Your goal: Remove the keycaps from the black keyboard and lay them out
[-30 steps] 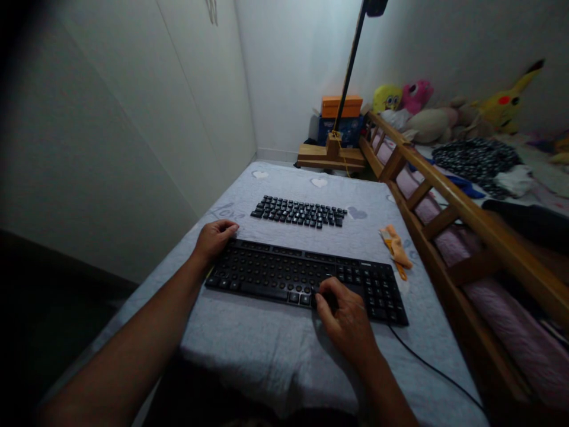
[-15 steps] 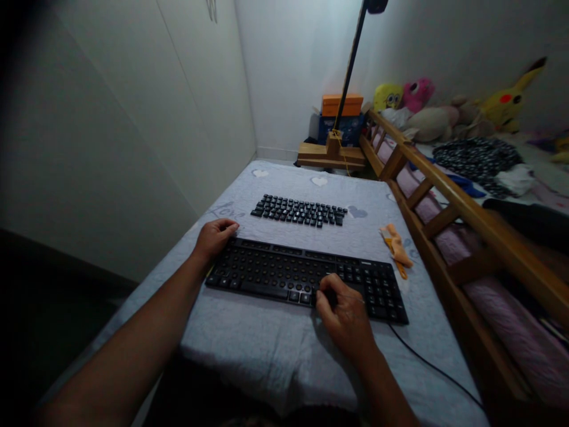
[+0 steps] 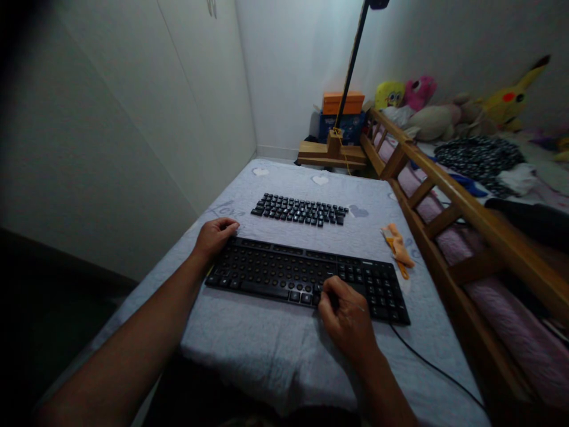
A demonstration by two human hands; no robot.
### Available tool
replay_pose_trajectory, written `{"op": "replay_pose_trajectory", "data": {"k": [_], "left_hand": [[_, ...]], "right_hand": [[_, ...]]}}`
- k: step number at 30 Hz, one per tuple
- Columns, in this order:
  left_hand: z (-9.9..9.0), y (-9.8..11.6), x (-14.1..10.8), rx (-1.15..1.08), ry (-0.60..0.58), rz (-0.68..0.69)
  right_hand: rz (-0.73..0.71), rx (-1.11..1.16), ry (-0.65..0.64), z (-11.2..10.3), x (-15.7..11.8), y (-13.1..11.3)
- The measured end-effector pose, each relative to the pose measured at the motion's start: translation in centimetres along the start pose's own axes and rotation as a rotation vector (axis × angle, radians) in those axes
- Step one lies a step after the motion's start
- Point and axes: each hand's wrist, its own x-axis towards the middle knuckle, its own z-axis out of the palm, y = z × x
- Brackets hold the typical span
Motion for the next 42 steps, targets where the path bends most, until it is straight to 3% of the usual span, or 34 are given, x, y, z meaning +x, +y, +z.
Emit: {"op": "replay_pose_trajectory", "data": {"k": [9, 27, 42], "left_hand": [[0.0, -0.1, 0.1, 0.008, 0.005, 0.008], [0.0, -0.1, 0.1, 0.026, -0.005, 0.019], [0.0, -0.1, 0.0, -0.002, -0.003, -0.004]], "right_hand": [[0.082, -0.069, 0.072, -0.4, 0.2, 0.3], [0.319, 0.002, -0.188, -2.4, 1.9, 1.3], [0.374, 0.051, -0.259, -2.5, 3.2, 1.3]]}}
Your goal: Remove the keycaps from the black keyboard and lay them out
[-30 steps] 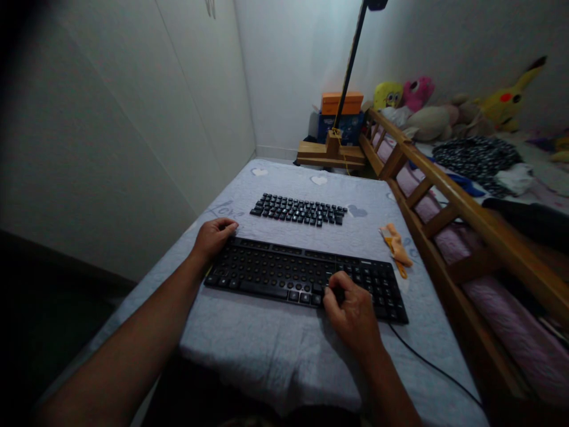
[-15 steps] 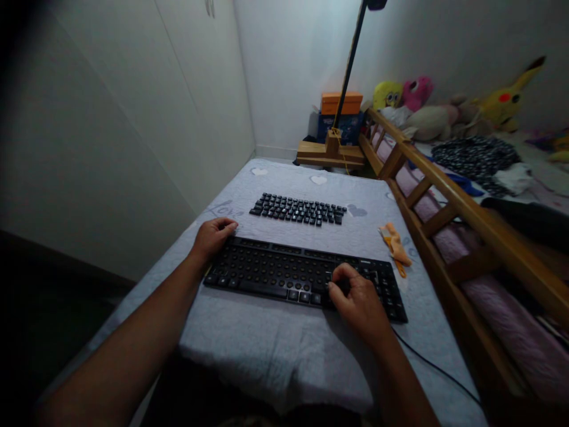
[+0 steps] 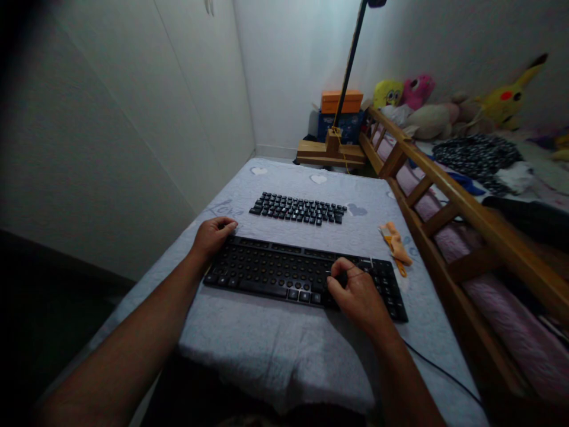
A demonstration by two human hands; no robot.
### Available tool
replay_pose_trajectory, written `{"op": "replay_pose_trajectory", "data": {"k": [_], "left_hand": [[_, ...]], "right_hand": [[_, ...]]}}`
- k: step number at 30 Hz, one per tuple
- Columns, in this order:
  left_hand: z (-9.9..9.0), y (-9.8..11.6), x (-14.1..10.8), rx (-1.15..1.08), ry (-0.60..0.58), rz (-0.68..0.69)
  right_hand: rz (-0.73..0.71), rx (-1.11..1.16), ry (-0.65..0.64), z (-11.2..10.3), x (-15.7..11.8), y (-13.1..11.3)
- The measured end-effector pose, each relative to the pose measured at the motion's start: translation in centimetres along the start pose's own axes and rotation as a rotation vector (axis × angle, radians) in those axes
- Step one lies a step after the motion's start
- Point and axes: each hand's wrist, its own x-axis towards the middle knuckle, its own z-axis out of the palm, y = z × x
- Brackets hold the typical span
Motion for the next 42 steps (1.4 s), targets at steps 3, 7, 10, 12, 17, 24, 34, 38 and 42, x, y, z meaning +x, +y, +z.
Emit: {"op": "replay_pose_trajectory", "data": {"k": [3, 7, 10, 12, 17, 24, 34, 38, 42], "left_hand": [[0.0, 0.1, 0.0, 0.009, -0.001, 0.0], [-0.1, 0.3, 0.0, 0.002, -0.004, -0.003], [0.0, 0.4, -0.1, -0.005, -0.002, 0.005], [0.0, 0.3, -0.1, -0.005, -0.001, 0.006], [0.0, 0.3, -0.1, -0.004, -0.005, 0.001], [-0.1, 0.4, -0.1, 0.004, -0.003, 0.001], [0.0, 0.3, 0.0, 0.012, -0.003, 0.0], [-0.1, 0.1, 0.0, 0.023, -0.013, 0.006], [0.0, 0.0, 0.0, 0.014, -0.014, 0.008]], "right_hand": [[0.009, 0.01, -0.001, -0.1, 0.2, 0.0], [0.013, 0.02, -0.01, -0.2, 0.5, 0.5], [0.008, 0.023, -0.014, -0.1, 0.8, 0.8], [0.009, 0.02, -0.016, 0.0, 0.9, 0.8], [-0.007, -0.006, -0.044, -0.1, 0.7, 0.5], [-0.122, -0.101, -0.143, -0.3, -0.7, 0.4], [-0.129, -0.101, -0.063, -0.4, -0.5, 0.7], [-0.131, -0.107, -0.033, -0.2, -0.4, 0.8], [-0.148, -0.097, -0.013, 0.0, -0.4, 1.0]]}}
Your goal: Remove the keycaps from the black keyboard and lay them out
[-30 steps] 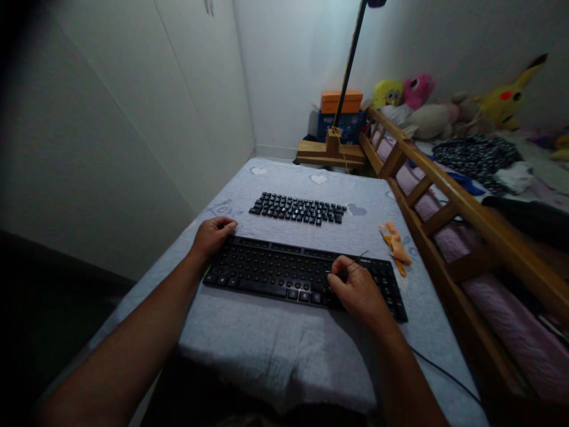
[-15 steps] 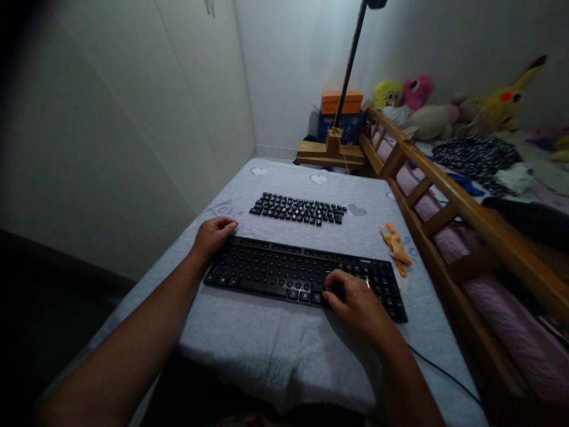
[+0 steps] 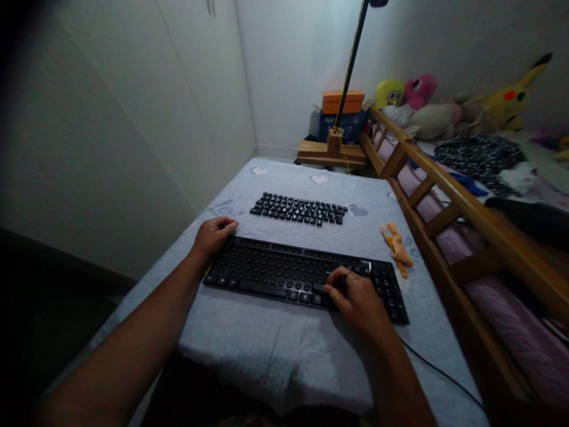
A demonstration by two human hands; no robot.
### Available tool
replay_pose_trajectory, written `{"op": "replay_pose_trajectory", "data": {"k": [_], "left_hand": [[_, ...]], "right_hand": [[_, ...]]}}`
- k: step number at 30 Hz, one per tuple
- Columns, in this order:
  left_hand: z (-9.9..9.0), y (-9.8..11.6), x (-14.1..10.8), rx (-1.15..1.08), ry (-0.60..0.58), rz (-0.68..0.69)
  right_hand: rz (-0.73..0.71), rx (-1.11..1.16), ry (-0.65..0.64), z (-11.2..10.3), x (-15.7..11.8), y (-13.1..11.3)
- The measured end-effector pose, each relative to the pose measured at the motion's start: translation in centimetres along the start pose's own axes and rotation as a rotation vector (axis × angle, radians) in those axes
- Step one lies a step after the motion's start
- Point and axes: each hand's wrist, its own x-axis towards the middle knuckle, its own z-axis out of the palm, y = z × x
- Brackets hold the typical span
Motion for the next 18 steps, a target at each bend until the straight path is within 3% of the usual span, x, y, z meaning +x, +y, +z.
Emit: {"op": "replay_pose_trajectory", "data": {"k": [18], "left_hand": [[0.01, 0.18, -0.08, -0.01, 0.004, -0.019]], "right_hand": [[0.055, 0.065, 0.025, 0.31, 0.2, 0.86]]}}
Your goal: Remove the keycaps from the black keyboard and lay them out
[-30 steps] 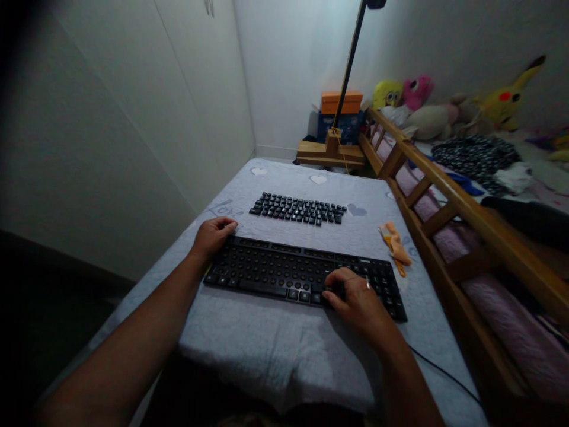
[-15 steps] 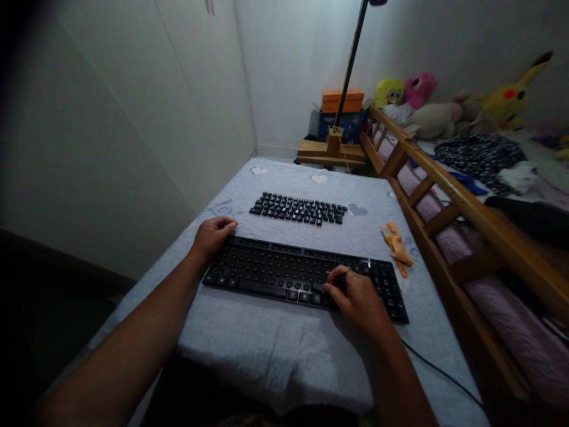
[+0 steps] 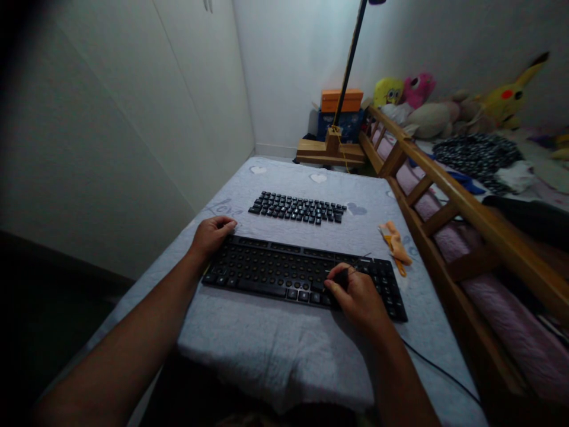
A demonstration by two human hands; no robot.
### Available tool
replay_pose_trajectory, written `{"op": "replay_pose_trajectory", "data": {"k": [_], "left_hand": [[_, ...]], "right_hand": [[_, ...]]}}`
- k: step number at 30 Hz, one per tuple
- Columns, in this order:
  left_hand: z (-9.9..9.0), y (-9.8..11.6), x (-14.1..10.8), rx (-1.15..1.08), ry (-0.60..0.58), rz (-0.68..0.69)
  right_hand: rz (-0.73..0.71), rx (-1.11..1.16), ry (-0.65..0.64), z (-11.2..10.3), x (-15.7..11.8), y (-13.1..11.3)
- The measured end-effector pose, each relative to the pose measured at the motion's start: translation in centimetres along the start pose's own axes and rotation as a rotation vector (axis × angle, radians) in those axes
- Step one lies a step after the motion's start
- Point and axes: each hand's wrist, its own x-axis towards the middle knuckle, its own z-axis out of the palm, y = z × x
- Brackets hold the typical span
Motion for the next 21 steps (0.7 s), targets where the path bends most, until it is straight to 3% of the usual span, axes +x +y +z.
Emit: {"op": "replay_pose_trajectory", "data": {"k": [8, 21], "left_hand": [[0.0, 0.2, 0.0, -0.001, 0.002, 0.001], [0.0, -0.1, 0.1, 0.012, 0.002, 0.011]], "right_hand": [[-0.022, -0.03, -0.017, -0.2, 0.1, -0.5], [-0.018, 0.001, -0.196, -1.6, 2.9, -1.2]]}}
